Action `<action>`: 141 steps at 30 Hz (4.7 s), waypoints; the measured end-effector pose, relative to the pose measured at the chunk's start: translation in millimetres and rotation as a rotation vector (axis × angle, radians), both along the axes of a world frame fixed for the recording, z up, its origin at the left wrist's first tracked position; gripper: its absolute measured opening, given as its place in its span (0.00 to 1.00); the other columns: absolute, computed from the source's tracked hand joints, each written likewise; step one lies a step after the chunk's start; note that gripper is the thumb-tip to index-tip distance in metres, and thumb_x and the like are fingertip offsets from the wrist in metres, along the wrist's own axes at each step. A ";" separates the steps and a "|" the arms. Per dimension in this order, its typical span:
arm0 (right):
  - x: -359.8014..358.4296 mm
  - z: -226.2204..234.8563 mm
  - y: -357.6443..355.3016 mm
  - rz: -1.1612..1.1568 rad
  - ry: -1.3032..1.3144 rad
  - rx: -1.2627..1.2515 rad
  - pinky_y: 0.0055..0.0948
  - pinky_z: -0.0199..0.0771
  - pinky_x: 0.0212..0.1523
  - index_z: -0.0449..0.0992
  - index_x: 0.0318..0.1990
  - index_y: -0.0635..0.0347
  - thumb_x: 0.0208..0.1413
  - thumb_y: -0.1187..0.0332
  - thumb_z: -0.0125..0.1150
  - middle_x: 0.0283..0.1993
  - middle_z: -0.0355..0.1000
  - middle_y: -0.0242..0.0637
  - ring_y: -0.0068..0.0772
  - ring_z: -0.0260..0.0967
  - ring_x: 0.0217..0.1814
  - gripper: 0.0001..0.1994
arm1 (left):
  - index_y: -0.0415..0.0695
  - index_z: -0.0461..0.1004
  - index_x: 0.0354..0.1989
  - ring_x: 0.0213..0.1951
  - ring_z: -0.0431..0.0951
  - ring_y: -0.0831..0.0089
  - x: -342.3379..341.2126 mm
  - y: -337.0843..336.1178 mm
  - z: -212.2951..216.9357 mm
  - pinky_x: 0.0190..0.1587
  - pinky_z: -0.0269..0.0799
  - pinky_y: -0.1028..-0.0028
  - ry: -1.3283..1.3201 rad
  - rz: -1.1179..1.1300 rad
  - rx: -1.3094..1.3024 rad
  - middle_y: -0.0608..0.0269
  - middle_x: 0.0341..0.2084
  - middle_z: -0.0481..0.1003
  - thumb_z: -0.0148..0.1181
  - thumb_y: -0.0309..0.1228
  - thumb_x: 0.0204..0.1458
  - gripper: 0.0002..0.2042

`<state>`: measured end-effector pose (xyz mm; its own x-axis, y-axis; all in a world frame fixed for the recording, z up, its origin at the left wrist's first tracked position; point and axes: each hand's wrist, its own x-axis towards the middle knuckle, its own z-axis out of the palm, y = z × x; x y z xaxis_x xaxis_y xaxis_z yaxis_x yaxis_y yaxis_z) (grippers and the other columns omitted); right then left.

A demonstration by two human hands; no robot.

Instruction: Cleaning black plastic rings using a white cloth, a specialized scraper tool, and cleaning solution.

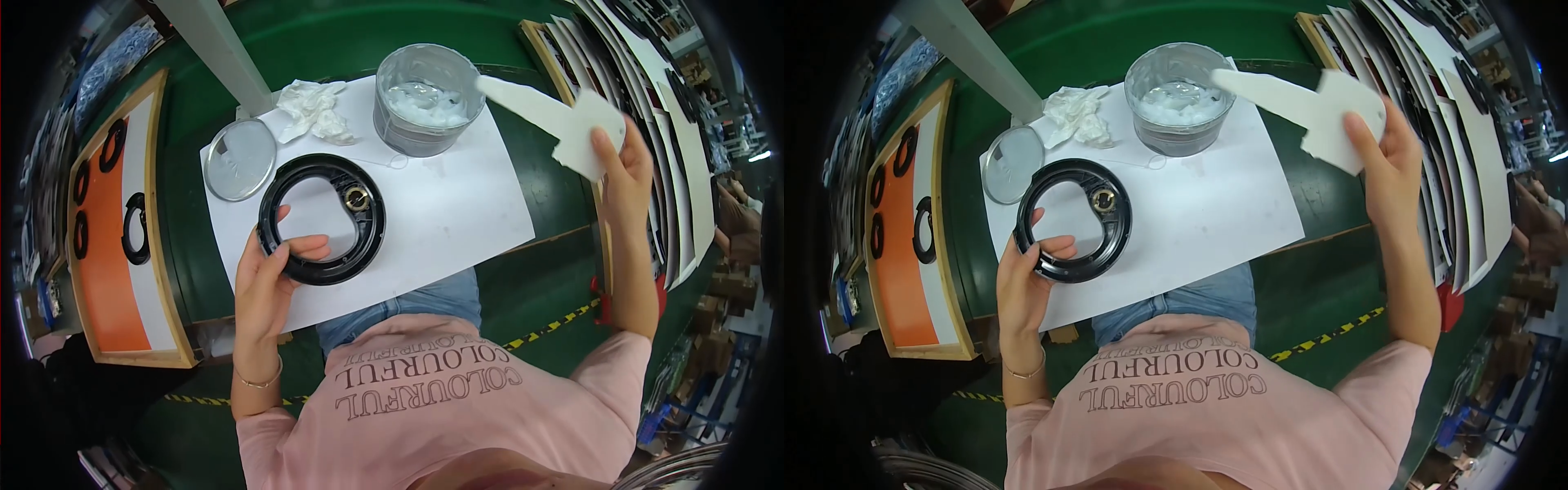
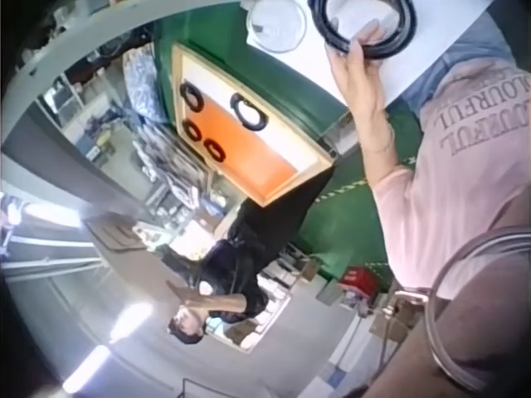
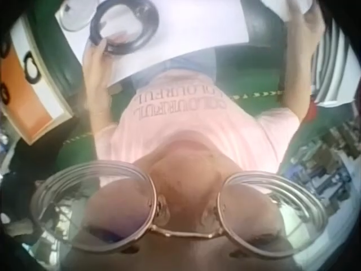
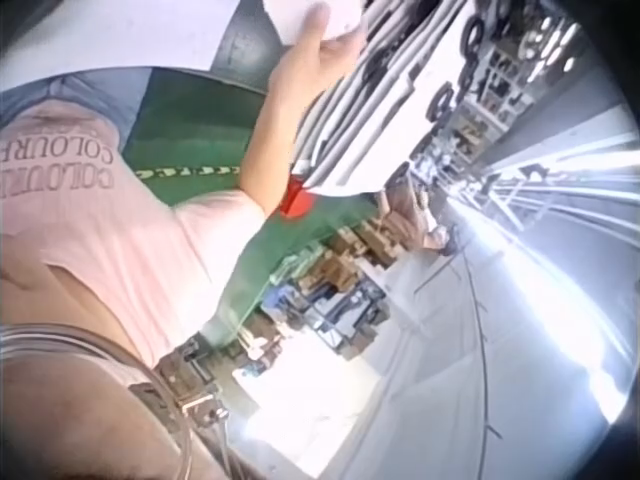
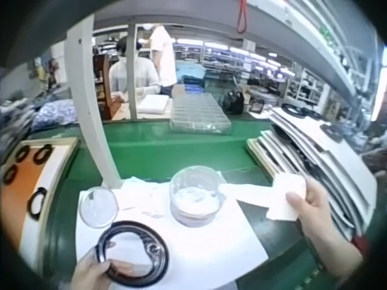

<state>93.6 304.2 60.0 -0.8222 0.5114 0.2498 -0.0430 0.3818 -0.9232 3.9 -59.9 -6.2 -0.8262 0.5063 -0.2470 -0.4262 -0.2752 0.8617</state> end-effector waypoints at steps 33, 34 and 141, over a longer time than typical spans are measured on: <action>-73.1 39.5 -5.0 0.295 -0.155 0.447 0.19 0.70 0.37 0.64 0.51 0.60 0.53 0.67 0.50 0.41 0.68 0.39 0.25 0.68 0.41 0.18 | 0.33 0.55 0.54 0.32 0.77 0.63 -11.7 20.2 18.8 0.35 0.75 0.71 0.039 -0.001 0.113 0.47 0.29 0.73 0.37 0.27 0.53 0.19; -67.1 35.4 -6.1 0.312 -0.155 0.442 0.19 0.70 0.37 0.64 0.51 0.60 0.53 0.67 0.50 0.41 0.68 0.39 0.25 0.68 0.41 0.18 | 0.33 0.55 0.53 0.31 0.77 0.63 -14.3 20.7 19.2 0.35 0.75 0.71 0.016 -0.003 0.116 0.47 0.28 0.74 0.37 0.28 0.53 0.19; 6.8 -4.5 -72.5 0.449 0.431 1.325 0.30 0.74 0.33 0.67 0.36 0.55 0.37 0.75 0.59 0.36 0.71 0.48 0.43 0.72 0.35 0.15 | 0.29 0.55 0.52 0.25 0.76 0.66 -11.5 48.6 35.4 0.32 0.74 0.75 0.394 0.129 -0.092 0.51 0.22 0.73 0.39 0.28 0.53 0.20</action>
<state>100.4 231.7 55.5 -0.5887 -0.5573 0.5856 -0.5610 0.8032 0.2005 -7.6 -11.3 29.1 -0.9217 0.3831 0.0615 -0.0260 -0.2192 0.9753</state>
